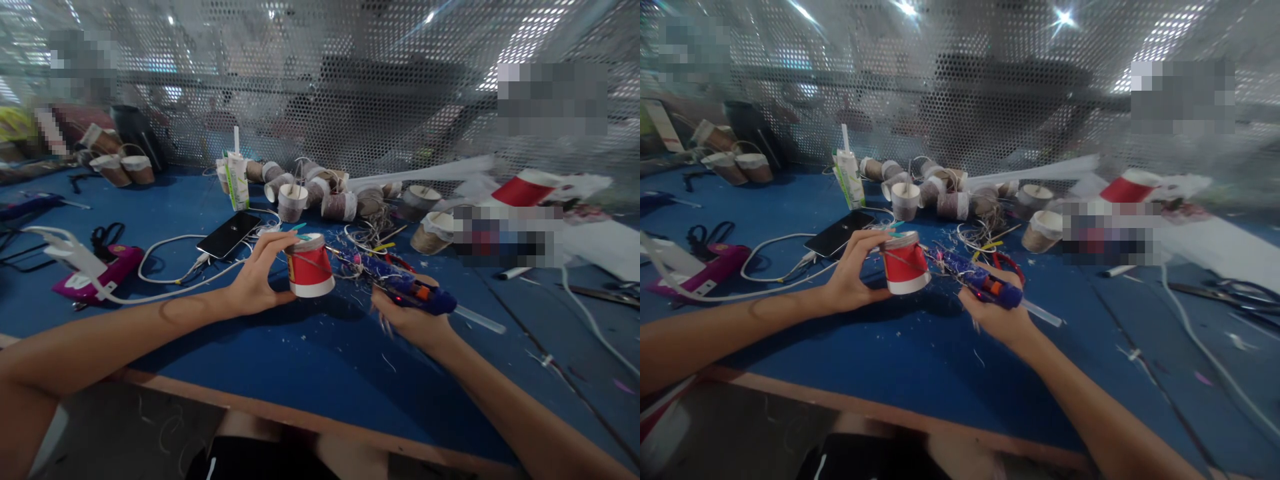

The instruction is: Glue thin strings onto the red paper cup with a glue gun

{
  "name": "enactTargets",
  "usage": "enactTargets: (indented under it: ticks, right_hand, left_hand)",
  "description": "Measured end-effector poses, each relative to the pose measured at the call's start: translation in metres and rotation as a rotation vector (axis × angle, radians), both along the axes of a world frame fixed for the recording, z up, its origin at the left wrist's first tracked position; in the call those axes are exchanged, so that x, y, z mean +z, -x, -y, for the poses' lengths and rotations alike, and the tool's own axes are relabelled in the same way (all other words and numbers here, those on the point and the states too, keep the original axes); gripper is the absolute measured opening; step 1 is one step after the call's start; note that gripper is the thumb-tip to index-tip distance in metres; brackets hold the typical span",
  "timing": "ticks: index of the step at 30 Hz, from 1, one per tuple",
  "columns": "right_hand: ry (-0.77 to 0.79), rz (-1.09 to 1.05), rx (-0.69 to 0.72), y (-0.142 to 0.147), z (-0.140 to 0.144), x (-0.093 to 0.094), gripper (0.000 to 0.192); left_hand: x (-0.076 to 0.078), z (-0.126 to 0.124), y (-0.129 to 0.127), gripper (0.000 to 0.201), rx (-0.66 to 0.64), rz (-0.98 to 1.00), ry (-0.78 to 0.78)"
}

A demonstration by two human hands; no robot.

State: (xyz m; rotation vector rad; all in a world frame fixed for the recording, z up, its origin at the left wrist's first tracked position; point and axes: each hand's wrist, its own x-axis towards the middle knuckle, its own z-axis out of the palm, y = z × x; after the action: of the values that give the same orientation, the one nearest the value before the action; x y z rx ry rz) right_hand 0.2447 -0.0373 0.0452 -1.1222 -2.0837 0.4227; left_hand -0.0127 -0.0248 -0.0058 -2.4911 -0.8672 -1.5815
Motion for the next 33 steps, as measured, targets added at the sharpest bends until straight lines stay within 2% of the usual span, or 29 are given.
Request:
enactTargets:
  ticks: [9,14,18,21,24,26,28,31,33]
  right_hand:
    - [0.0,-0.041,-0.001,0.0,-0.001,-0.002,0.027]
    - [-0.023,-0.052,-0.001,0.001,-0.001,-0.002,0.026]
    - [0.029,-0.059,-0.05,0.002,-0.004,-0.005,0.022]
    - [0.038,0.045,-0.121,-0.005,-0.01,-0.004,0.019]
    - [-0.08,0.296,-0.178,-0.024,-0.012,0.004,0.018]
    - [-0.142,0.46,-0.321,-0.041,-0.008,0.009,0.029]
    - [-0.139,0.615,-0.549,-0.058,0.0,0.01,0.042]
    - [-0.044,0.846,-0.797,-0.078,0.014,0.002,0.041]
    - [0.018,0.943,-0.898,-0.085,0.02,-0.007,0.039]
  left_hand:
    - [-0.002,0.0,0.001,0.082,-0.015,0.018,0.003]
    - [-0.002,0.0,0.0,0.078,-0.027,0.032,-0.008]
    - [-0.001,0.001,-0.001,0.076,-0.059,0.033,-0.01]
    - [-0.002,-0.001,0.0,0.076,-0.077,0.049,0.001]
    - [-0.004,-0.003,0.002,0.078,-0.07,0.07,0.029]
    - [-0.004,-0.005,0.003,0.079,-0.057,0.073,0.042]
    - [-0.004,-0.005,0.003,0.08,-0.041,0.068,0.037]
    - [-0.004,-0.006,0.003,0.081,-0.023,0.061,0.031]
    - [-0.004,-0.006,0.003,0.081,-0.016,0.057,0.047]
